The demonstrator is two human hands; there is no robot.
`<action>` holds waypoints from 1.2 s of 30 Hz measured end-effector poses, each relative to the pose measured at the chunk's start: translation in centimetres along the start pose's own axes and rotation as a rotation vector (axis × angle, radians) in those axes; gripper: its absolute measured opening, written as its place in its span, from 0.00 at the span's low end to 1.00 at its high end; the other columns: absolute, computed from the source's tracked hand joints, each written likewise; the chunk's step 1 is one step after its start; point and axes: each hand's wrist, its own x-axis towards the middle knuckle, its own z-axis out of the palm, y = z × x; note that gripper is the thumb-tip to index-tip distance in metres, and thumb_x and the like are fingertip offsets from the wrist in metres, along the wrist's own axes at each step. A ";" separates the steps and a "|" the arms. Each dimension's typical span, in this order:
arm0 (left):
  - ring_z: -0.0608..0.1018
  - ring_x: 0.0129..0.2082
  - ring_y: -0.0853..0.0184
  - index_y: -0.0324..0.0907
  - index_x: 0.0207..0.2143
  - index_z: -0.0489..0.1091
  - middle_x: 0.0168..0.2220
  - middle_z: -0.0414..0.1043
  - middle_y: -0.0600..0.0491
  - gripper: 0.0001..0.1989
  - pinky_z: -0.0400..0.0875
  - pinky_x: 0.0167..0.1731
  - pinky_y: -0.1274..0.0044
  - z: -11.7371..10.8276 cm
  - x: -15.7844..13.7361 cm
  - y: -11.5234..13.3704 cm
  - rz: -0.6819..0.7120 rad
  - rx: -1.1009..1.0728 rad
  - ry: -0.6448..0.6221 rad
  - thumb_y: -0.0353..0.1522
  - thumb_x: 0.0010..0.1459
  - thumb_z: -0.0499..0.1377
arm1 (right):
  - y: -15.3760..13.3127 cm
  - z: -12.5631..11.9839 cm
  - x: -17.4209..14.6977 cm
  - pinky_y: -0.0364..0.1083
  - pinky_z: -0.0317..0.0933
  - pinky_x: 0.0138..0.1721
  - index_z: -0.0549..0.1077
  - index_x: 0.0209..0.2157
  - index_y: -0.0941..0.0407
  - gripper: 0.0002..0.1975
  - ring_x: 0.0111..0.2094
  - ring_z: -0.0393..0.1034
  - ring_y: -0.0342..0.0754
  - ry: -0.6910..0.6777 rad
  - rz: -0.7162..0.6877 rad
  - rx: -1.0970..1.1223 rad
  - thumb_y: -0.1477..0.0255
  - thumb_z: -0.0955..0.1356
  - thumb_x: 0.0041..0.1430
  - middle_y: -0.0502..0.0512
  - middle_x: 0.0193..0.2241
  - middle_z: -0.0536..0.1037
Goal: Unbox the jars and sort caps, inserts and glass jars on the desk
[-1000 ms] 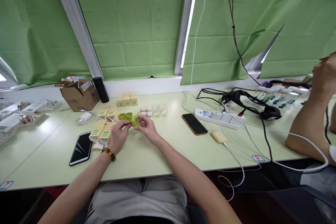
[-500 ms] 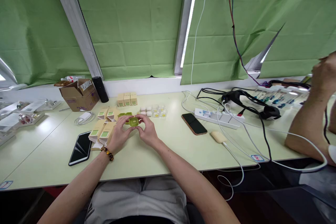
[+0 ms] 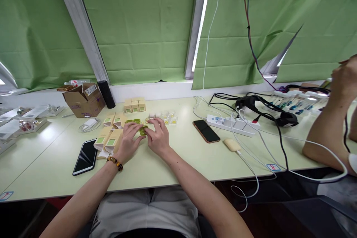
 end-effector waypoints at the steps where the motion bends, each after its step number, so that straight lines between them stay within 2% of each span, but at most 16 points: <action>1: 0.70 0.58 0.51 0.46 0.62 0.69 0.52 0.76 0.44 0.22 0.72 0.58 0.54 0.0 0.0 0.1 0.012 0.010 -0.006 0.32 0.65 0.62 | -0.1 0.0 0.0 0.60 0.70 0.55 0.83 0.38 0.49 0.12 0.60 0.62 0.61 -0.006 -0.001 -0.018 0.79 0.69 0.61 0.58 0.52 0.76; 7: 0.70 0.58 0.51 0.45 0.61 0.69 0.52 0.76 0.44 0.21 0.73 0.57 0.54 -0.1 0.0 0.6 0.058 0.037 -0.025 0.31 0.66 0.61 | -0.1 0.2 0.0 0.57 0.70 0.54 0.81 0.35 0.51 0.11 0.58 0.62 0.59 -0.010 -0.016 -0.036 0.80 0.68 0.62 0.59 0.49 0.76; 12: 0.70 0.58 0.50 0.45 0.61 0.69 0.52 0.76 0.44 0.20 0.73 0.56 0.53 0.0 0.0 0.6 0.035 0.080 -0.064 0.31 0.66 0.60 | 0.0 0.3 0.1 0.57 0.69 0.51 0.80 0.33 0.52 0.10 0.55 0.62 0.58 -0.059 0.001 -0.036 0.80 0.67 0.63 0.60 0.46 0.74; 16: 0.70 0.57 0.50 0.44 0.60 0.69 0.52 0.77 0.44 0.20 0.74 0.55 0.54 0.0 -0.2 0.4 0.010 0.105 -0.067 0.30 0.66 0.60 | -0.1 0.3 0.0 0.57 0.68 0.50 0.78 0.33 0.53 0.09 0.52 0.62 0.58 -0.040 -0.023 -0.028 0.79 0.67 0.64 0.61 0.44 0.72; 21: 0.69 0.58 0.49 0.43 0.59 0.71 0.52 0.77 0.44 0.21 0.73 0.55 0.56 -0.1 -0.1 -0.7 -0.123 0.150 -0.051 0.28 0.63 0.61 | -0.6 -0.2 0.1 0.58 0.66 0.50 0.78 0.35 0.52 0.07 0.48 0.64 0.57 0.080 -0.045 0.017 0.76 0.68 0.65 0.59 0.40 0.72; 24: 0.70 0.57 0.49 0.41 0.56 0.73 0.50 0.78 0.44 0.20 0.72 0.55 0.57 -0.4 0.1 -1.1 -0.233 0.158 -0.015 0.30 0.61 0.64 | -0.2 -0.5 0.4 0.59 0.65 0.50 0.78 0.36 0.51 0.06 0.47 0.66 0.57 0.151 0.010 0.038 0.75 0.69 0.65 0.59 0.38 0.74; 26: 0.70 0.56 0.49 0.41 0.56 0.73 0.50 0.79 0.45 0.20 0.71 0.55 0.58 -0.5 0.2 -1.1 -0.275 0.155 -0.023 0.32 0.61 0.64 | 0.7 -0.5 1.0 0.58 0.65 0.49 0.78 0.37 0.51 0.06 0.46 0.68 0.56 0.137 0.069 0.052 0.74 0.68 0.67 0.57 0.37 0.77; 28: 0.70 0.56 0.50 0.41 0.56 0.74 0.49 0.79 0.45 0.20 0.72 0.54 0.59 -0.5 0.1 -0.9 -0.285 0.154 -0.080 0.33 0.61 0.64 | 1.9 -0.1 2.1 0.56 0.63 0.49 0.77 0.36 0.52 0.06 0.45 0.68 0.55 0.056 0.122 0.041 0.75 0.68 0.67 0.55 0.35 0.81; 30: 0.72 0.54 0.50 0.43 0.55 0.74 0.46 0.79 0.45 0.20 0.72 0.50 0.60 -0.2 -0.2 -0.6 -0.276 0.157 -0.156 0.34 0.60 0.65 | 3.2 0.7 3.5 0.55 0.60 0.50 0.77 0.35 0.52 0.06 0.45 0.69 0.55 -0.090 0.166 -0.016 0.76 0.69 0.66 0.54 0.34 0.82; 33: 0.74 0.49 0.50 0.44 0.51 0.77 0.41 0.79 0.44 0.18 0.71 0.45 0.61 0.2 -0.6 -0.4 -0.255 0.144 -0.239 0.36 0.58 0.66 | 4.6 2.6 6.2 0.53 0.56 0.53 0.79 0.34 0.53 0.06 0.46 0.70 0.53 -0.377 0.194 -0.140 0.77 0.69 0.65 0.54 0.35 0.83; 36: 0.75 0.46 0.50 0.43 0.48 0.78 0.38 0.77 0.43 0.16 0.69 0.44 0.61 0.4 -0.8 -0.4 -0.274 0.100 -0.267 0.36 0.57 0.67 | 5.3 5.1 8.4 0.52 0.53 0.53 0.81 0.37 0.55 0.10 0.49 0.70 0.54 -0.661 0.230 -0.327 0.77 0.67 0.66 0.58 0.37 0.84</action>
